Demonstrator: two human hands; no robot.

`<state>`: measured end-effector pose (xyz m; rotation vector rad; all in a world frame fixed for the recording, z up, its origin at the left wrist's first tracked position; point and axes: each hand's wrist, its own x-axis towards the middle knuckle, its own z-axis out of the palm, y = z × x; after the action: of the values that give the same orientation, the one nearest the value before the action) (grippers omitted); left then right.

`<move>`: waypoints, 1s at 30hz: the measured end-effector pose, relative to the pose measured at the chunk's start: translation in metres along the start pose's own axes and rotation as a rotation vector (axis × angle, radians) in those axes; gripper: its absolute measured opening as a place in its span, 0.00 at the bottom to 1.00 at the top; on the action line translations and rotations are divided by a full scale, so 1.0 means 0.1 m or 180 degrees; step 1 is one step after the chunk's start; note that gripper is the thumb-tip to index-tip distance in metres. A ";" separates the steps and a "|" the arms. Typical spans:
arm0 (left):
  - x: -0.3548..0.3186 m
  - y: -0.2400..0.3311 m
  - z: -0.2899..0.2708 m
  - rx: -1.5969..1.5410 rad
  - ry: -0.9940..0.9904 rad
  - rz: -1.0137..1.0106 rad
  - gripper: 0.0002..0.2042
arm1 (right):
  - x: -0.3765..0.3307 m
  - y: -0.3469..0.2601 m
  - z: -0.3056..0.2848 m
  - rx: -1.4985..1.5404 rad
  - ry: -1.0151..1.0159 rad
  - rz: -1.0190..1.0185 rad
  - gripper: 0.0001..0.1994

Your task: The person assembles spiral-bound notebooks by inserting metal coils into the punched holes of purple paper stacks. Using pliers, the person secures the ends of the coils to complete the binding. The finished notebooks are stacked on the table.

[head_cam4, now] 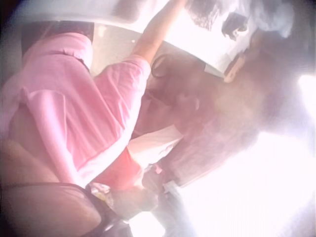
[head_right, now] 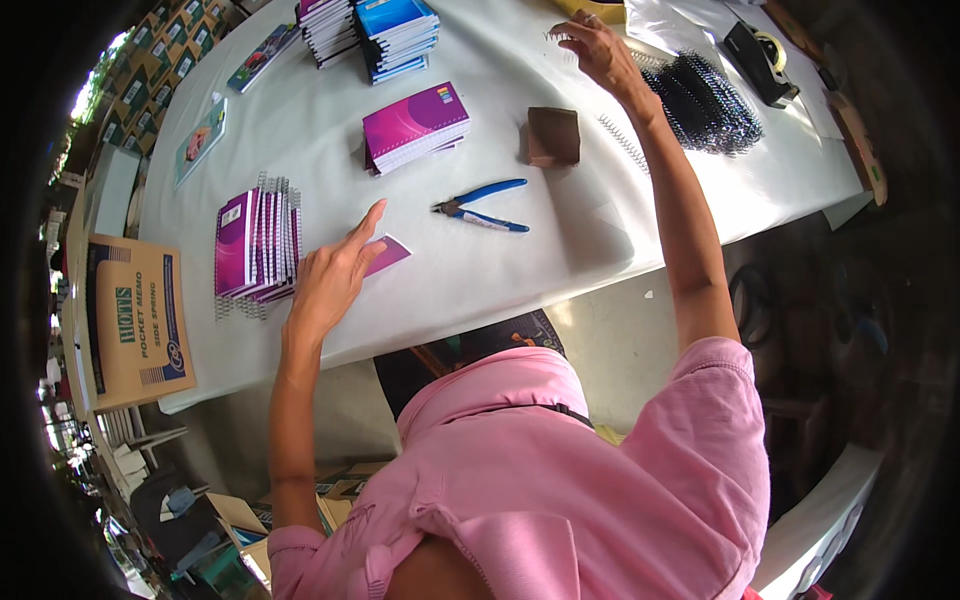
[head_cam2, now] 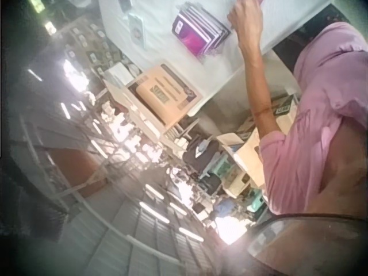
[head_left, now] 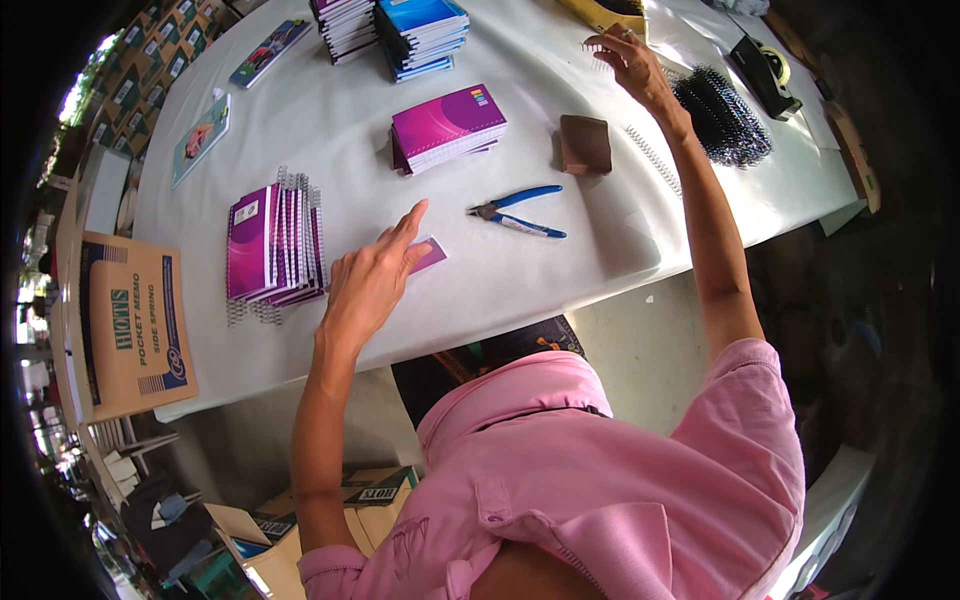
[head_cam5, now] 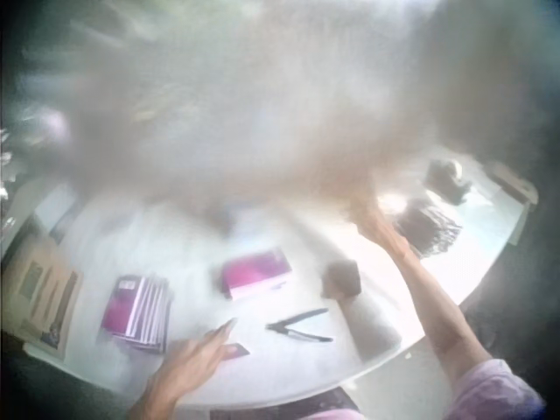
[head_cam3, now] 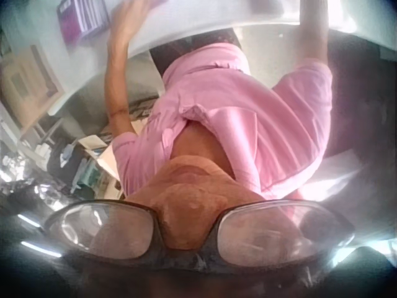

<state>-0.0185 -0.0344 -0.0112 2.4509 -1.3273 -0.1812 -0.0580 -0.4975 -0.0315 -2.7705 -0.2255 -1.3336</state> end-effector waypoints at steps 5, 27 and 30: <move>0.00 0.00 0.03 0.0188 0.0179 0.0145 0.25 | 0.07 -0.12 0.09 0.1036 -0.0497 0.1049 0.07; -0.02 0.09 -0.06 0.0200 -0.0277 -0.0035 0.26 | -1.35 -0.40 -0.62 -0.0947 -0.0790 0.1854 0.14; -0.03 0.13 -0.10 0.0293 -0.0481 -0.0138 0.26 | -1.31 -0.37 -0.65 -0.0554 -0.0798 0.1792 0.12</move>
<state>-0.0278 -0.0362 0.0030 2.5891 -1.3728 -0.3291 -0.1946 -0.4829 -0.0938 -2.8084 0.6425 -0.9008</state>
